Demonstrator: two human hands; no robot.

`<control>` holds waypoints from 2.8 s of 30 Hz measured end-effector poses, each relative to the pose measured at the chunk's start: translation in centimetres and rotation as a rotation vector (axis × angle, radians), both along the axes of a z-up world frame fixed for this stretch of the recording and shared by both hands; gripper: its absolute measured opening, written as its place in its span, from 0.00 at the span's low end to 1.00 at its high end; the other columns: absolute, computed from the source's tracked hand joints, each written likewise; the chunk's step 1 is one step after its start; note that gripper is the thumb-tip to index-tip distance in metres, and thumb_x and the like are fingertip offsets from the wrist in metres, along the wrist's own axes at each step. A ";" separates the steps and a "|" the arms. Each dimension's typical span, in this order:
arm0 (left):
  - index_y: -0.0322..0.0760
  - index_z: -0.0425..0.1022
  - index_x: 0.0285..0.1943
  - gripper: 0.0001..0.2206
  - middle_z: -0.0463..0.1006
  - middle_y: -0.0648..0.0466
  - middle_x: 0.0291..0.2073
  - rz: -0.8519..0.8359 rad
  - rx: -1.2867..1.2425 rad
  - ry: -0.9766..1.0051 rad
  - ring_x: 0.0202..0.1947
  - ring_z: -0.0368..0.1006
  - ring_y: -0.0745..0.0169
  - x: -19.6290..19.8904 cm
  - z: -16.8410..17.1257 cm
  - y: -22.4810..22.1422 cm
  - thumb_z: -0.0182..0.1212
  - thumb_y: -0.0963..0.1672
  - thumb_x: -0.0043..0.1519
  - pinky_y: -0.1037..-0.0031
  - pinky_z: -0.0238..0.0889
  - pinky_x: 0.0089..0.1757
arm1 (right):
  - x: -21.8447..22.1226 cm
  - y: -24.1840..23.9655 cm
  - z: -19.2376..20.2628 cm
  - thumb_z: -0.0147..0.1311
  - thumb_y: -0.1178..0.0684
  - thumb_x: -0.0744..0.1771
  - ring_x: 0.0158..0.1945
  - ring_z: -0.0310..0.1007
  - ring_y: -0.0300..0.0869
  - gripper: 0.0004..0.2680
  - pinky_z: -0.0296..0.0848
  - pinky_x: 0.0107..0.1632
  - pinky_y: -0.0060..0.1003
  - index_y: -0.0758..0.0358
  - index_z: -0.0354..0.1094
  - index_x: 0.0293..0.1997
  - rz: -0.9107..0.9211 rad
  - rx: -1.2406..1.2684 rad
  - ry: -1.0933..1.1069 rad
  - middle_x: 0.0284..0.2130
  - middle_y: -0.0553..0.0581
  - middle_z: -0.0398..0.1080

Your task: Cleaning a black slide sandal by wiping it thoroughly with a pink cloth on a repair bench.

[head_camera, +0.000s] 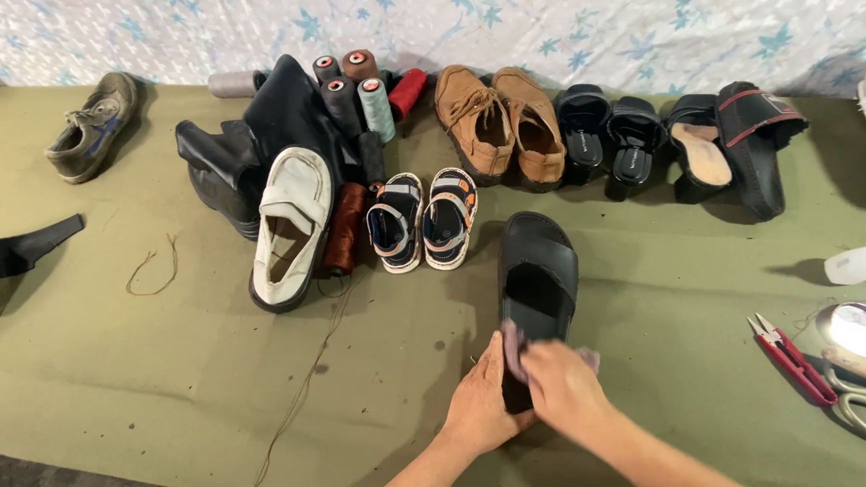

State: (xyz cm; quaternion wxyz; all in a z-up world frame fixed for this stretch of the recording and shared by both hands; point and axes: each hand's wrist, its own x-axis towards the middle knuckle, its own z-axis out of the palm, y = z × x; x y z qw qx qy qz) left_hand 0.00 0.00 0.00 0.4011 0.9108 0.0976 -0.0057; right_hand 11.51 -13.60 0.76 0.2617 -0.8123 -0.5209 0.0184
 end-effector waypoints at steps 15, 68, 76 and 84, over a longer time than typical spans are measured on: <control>0.38 0.73 0.34 0.14 0.67 0.60 0.28 0.103 -0.602 -0.549 0.31 0.60 0.68 -0.8 4.2 -0.4 0.58 0.49 0.69 0.74 0.57 0.35 | 0.7 -3.6 9.2 0.49 0.51 0.69 0.21 0.73 0.46 0.12 0.73 0.39 0.40 0.62 0.59 0.25 -0.097 0.199 1.167 0.08 0.68 0.74; 0.37 0.73 0.63 0.25 0.76 0.46 0.53 0.203 0.602 -0.589 0.47 0.79 0.47 12.1 -4.4 1.7 0.53 0.40 0.53 0.63 0.73 0.47 | 10.2 5.1 2.8 0.43 0.43 0.72 0.74 0.46 0.67 0.22 0.47 0.72 0.66 0.68 0.56 0.72 -0.242 0.141 0.161 0.69 0.74 0.53; 0.29 0.58 0.74 0.32 0.54 0.37 0.74 -0.072 0.393 -0.023 0.75 0.44 0.39 9.8 2.3 -2.9 0.53 0.39 0.55 0.59 0.45 0.66 | 12.3 4.3 0.8 0.42 0.36 0.71 0.77 0.45 0.49 0.21 0.53 0.70 0.63 0.44 0.58 0.74 -0.285 -0.093 0.125 0.75 0.47 0.52; 0.30 0.70 0.67 0.24 0.70 0.40 0.64 -0.021 0.498 -0.300 0.72 0.55 0.35 15.4 -2.8 -1.2 0.52 0.44 0.60 0.53 0.48 0.66 | 13.7 3.7 0.1 0.41 0.40 0.71 0.77 0.47 0.54 0.19 0.52 0.69 0.65 0.45 0.62 0.71 -0.170 0.062 0.224 0.73 0.50 0.56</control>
